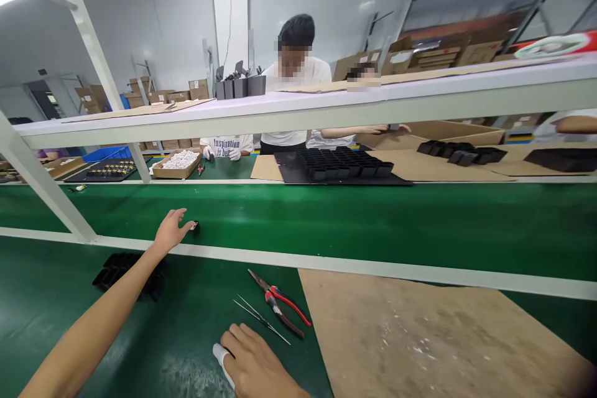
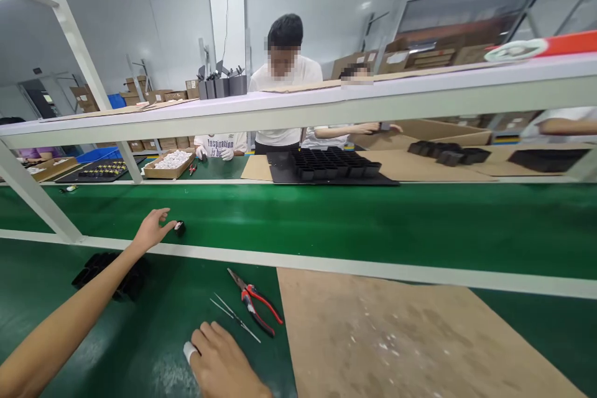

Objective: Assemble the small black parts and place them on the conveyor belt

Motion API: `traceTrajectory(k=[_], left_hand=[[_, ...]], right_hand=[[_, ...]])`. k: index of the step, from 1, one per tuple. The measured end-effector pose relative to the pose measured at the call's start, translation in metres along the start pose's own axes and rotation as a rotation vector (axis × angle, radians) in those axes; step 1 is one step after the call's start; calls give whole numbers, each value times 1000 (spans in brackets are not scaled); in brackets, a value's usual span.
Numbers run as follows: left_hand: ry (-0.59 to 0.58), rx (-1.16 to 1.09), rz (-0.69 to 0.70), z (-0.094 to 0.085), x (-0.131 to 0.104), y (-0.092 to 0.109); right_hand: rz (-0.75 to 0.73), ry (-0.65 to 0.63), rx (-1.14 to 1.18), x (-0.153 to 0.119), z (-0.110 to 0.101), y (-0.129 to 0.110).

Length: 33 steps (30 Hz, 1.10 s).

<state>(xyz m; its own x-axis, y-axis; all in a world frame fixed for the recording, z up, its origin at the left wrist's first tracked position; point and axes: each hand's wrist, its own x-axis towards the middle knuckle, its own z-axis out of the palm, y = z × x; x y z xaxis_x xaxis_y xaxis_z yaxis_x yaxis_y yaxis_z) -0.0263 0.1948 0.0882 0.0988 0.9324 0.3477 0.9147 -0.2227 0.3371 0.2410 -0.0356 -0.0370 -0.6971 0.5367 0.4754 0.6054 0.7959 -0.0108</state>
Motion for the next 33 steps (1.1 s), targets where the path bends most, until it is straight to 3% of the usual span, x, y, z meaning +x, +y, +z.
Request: traceTrajectory(k=[6, 8, 10, 15, 18, 27, 30, 33], left_hand=[[76, -63, 138, -69, -60, -2], [56, -22, 218, -83, -88, -11], [42, 55, 297, -86, -116, -24], [10, 216, 379, -63, -168, -58], [3, 232, 391, -50, -180, -60], [-45, 8, 528, -20, -165, -4], [11, -18, 524, -11, -161, 14], [63, -189, 532, -3, -167, 32]], right_hand=[[15, 34, 42, 4, -14, -3], [21, 47, 46, 6, -20, 1], [71, 66, 11, 8, -28, 9], [352, 57, -221, 6, -44, 36], [417, 16, -264, 3, -42, 42], [403, 4, -210, 4, -26, 33], [393, 10, -191, 5, -28, 33], [365, 33, -96, 9, -33, 30]])
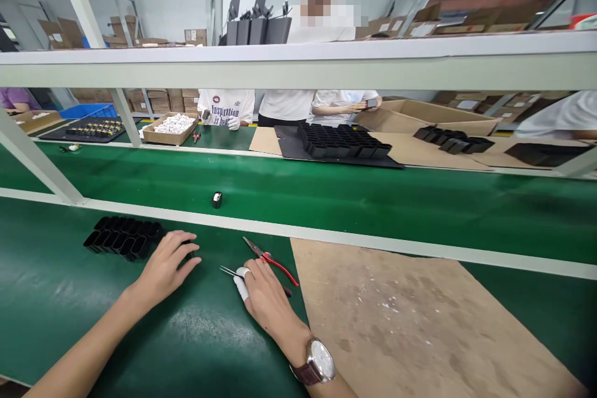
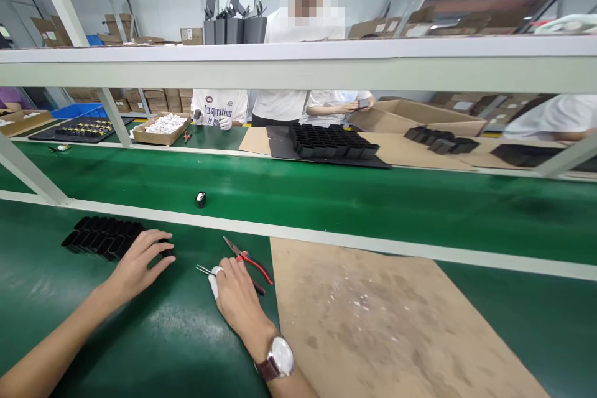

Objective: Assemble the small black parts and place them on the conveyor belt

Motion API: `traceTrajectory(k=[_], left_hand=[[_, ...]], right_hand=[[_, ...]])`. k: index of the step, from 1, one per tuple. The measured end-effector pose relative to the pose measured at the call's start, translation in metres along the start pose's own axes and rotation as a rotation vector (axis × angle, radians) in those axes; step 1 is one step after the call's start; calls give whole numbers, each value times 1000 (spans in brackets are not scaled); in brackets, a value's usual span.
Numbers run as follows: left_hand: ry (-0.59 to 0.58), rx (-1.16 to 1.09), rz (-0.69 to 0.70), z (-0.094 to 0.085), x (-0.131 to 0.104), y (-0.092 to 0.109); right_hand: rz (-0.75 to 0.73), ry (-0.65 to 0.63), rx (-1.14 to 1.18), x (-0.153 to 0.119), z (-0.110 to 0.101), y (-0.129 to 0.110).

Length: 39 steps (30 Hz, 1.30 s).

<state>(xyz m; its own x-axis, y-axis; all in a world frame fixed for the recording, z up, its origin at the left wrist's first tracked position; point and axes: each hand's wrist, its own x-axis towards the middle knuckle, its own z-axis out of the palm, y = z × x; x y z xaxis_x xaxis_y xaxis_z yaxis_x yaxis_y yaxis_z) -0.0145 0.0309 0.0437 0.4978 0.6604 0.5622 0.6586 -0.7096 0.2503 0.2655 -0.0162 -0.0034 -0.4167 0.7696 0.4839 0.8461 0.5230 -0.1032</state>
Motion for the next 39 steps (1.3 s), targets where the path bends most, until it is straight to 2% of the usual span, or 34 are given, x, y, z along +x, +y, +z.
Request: traceTrajectory(k=[5, 9, 23, 35, 39], left_hand=[[14, -365, -131, 22, -12, 26], [46, -547, -215, 29, -19, 34], [96, -548, -75, 20, -14, 40], [146, -473, -214, 17, -14, 40], [134, -471, -198, 20, -16, 38]], right_hand=[[-28, 40, 365, 4, -11, -12], [-64, 29, 399, 4, -15, -18], [-57, 13, 381, 1, -12, -21], [-48, 143, 299, 4, -17, -23], [-49, 155, 275, 3, -17, -21]])
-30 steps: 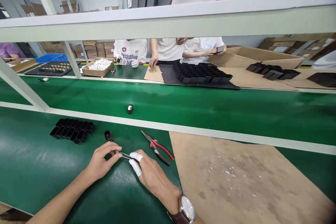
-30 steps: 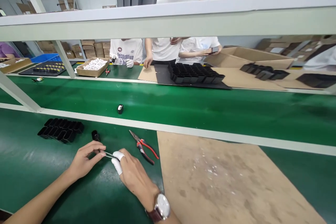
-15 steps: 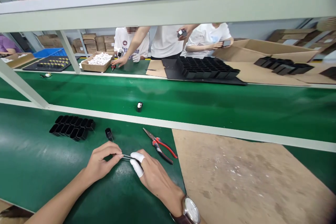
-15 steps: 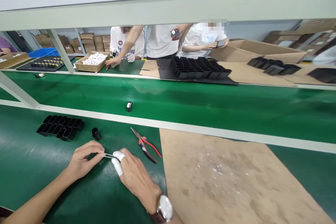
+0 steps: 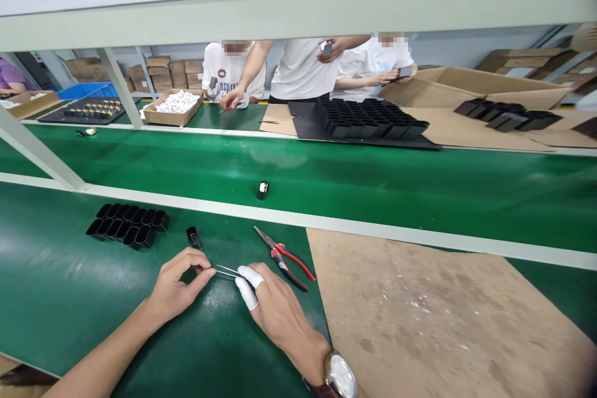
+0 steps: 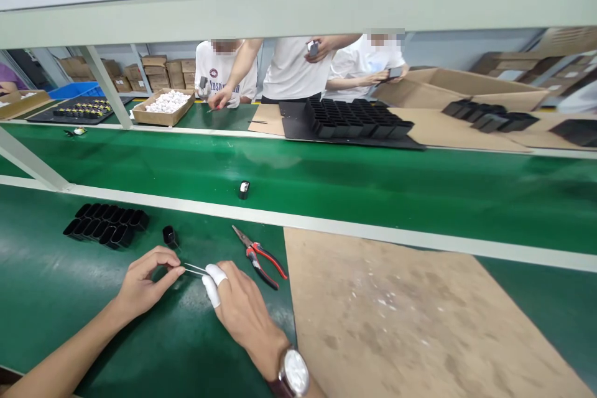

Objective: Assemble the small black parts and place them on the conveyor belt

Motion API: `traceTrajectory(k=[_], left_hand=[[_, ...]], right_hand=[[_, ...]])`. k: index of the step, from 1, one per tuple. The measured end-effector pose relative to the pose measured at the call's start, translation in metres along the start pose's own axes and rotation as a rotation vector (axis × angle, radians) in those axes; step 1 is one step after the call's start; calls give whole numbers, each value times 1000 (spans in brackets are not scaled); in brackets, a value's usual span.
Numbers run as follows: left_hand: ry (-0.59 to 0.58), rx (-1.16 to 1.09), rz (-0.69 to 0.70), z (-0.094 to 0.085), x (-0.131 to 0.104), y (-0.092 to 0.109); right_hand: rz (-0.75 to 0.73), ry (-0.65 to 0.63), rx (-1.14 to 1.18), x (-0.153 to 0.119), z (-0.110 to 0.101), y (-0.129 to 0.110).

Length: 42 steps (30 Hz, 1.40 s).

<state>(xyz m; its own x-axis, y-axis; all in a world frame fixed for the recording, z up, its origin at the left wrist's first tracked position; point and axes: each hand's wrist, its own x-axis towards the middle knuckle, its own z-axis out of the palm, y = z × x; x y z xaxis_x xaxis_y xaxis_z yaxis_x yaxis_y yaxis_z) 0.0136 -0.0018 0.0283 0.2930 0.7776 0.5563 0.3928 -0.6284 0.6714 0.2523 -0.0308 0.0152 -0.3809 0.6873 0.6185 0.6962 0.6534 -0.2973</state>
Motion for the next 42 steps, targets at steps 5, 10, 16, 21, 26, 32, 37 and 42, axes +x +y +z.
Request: traceTrajectory(k=[5, 10, 16, 21, 26, 32, 37, 42], left_hand=[[-40, -57, 21, 3, -2, 0], [-79, -106, -53, 2, -1, 6], [-96, -324, -286, -2, -2, 6], [-1, -339, -291, -4, -1, -1], [-44, -191, -59, -1, 2, 1], [-65, -143, -20, -2, 3, 6], [-16, -234, -165, -4, -1, 1], [-11, -295, -224, -4, -3, 1]], right_hand=[[-2, -22, -14, 0, 1, -1], [-17, -18, -31, 0, 1, -2], [-30, -12, -10, 1, -1, -2], [-21, -9, 22, 1, -3, -3], [-18, -22, 58, 0, -1, -3], [-10, -31, 80, -2, 1, -4], [3, -19, 83, -2, 0, -4], [2, -14, 72, 0, -2, -4]])
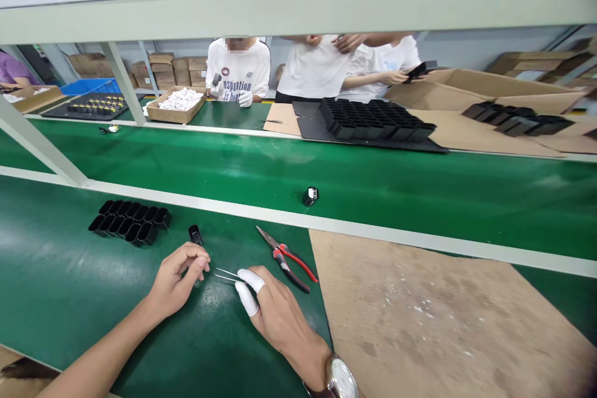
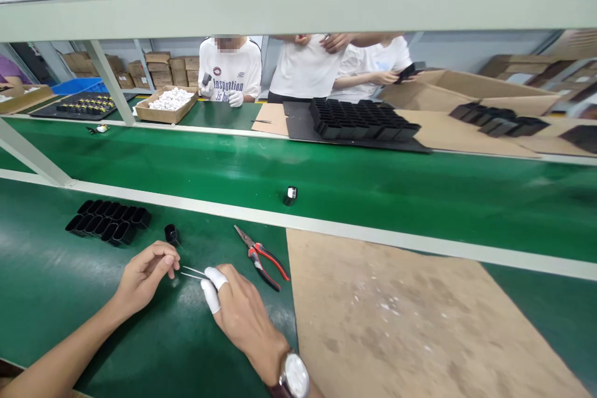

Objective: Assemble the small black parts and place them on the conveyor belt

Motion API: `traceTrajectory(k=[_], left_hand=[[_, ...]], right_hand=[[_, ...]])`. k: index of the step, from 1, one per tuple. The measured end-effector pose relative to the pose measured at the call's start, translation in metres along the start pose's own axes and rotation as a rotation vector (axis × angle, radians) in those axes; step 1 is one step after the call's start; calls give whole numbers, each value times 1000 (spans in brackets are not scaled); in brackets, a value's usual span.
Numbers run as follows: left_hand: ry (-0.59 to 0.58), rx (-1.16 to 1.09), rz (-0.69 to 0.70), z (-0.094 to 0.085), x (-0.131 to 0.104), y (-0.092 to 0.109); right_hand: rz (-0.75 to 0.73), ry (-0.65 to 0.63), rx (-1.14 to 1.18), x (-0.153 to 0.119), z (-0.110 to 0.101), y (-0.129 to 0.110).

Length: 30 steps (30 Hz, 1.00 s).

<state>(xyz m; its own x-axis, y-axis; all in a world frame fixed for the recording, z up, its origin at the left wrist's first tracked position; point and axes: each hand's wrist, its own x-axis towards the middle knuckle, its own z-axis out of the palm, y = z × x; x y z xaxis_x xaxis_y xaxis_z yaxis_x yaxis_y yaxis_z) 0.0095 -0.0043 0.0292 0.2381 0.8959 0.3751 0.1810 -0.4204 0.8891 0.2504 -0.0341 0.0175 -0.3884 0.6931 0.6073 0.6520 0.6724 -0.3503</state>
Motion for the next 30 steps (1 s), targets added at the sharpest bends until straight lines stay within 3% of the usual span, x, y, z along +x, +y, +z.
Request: traceTrajectory(k=[6, 10, 15, 19, 23, 30], left_hand=[[-104, 163, 206, 2, 0, 3], [-65, 234, 188, -1, 0, 1], [32, 251, 212, -4, -1, -1], [-28, 255, 310, 1, -2, 3], [-111, 237, 354, 6, -7, 3], [-138, 251, 364, 5, -11, -1]], right_hand=[[-12, -18, -8, -3, 3, 0], [-20, -48, -63, -4, 3, 1], [112, -8, -290, -4, 1, 13], [216, -52, -451, -8, 7, 28], [206, -75, -595, -11, 12, 36], [219, -158, -487, -4, -2, 40]])
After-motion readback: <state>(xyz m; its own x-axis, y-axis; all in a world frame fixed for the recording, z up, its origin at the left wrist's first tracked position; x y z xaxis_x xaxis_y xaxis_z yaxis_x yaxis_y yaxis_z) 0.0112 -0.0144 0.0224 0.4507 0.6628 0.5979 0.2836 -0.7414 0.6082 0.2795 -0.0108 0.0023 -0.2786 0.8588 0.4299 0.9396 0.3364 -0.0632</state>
